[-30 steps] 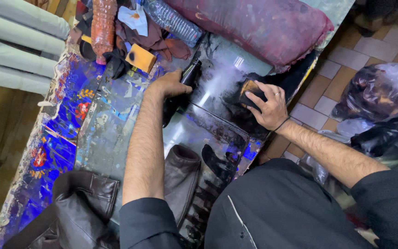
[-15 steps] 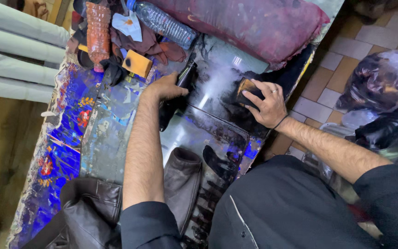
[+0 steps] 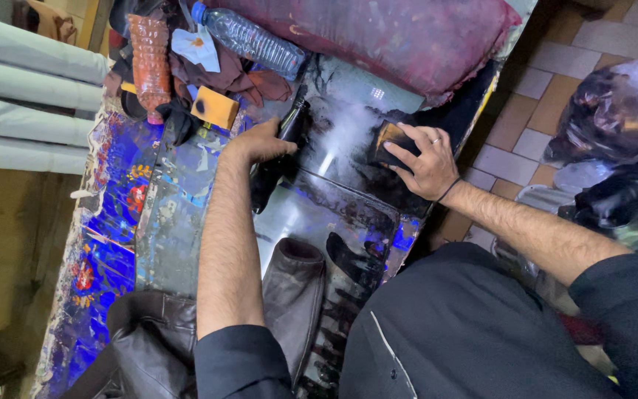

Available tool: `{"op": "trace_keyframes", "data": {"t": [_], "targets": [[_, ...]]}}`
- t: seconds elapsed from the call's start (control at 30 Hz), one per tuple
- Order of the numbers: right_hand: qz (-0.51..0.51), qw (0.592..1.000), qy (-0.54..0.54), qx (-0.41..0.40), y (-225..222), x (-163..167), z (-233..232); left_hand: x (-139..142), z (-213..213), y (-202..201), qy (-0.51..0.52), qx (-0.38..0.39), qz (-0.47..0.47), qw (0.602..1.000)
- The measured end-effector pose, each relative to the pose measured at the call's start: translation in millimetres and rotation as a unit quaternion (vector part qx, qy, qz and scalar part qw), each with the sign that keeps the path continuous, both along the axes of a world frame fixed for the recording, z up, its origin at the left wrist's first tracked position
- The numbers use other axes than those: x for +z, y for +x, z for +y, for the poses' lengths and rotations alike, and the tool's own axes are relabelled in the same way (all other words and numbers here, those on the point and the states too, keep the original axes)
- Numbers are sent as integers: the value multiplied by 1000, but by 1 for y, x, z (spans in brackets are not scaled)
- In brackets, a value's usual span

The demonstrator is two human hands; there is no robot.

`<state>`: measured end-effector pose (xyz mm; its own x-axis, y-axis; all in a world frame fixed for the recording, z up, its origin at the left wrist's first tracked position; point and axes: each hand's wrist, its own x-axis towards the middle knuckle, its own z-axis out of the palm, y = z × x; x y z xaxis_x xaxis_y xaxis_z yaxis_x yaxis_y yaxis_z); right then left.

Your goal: The person works on a brown leather jacket laid on a workshop table, rubbing a sponge applicator along the sleeve and cuff to apply dye or finish. They reposition the jacket, pick up a bottle of dye, apply liquid to the material, and smooth the sleeve with their hands.

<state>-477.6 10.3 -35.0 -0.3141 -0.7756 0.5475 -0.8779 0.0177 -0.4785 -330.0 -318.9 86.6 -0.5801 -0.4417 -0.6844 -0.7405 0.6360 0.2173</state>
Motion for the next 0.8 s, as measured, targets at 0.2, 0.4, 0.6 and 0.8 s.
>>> {"op": "trace_keyframes", "data": {"t": [0.2,0.4,0.6,0.8], "targets": [[0,1000,6,-2,0,0,0,-1,-1,-2,1,0,-1,1000],[0,1000,9,0,0,-4,1,-1,-1,-2,5,5,-8,1000],[-1,1000,12,2,-1,-6,1,1,0,-3,-3,7,-20,1000],[3,1000,11,-3,0,-5,2,-1,-1,-3,2,6,-11,1000]]}}
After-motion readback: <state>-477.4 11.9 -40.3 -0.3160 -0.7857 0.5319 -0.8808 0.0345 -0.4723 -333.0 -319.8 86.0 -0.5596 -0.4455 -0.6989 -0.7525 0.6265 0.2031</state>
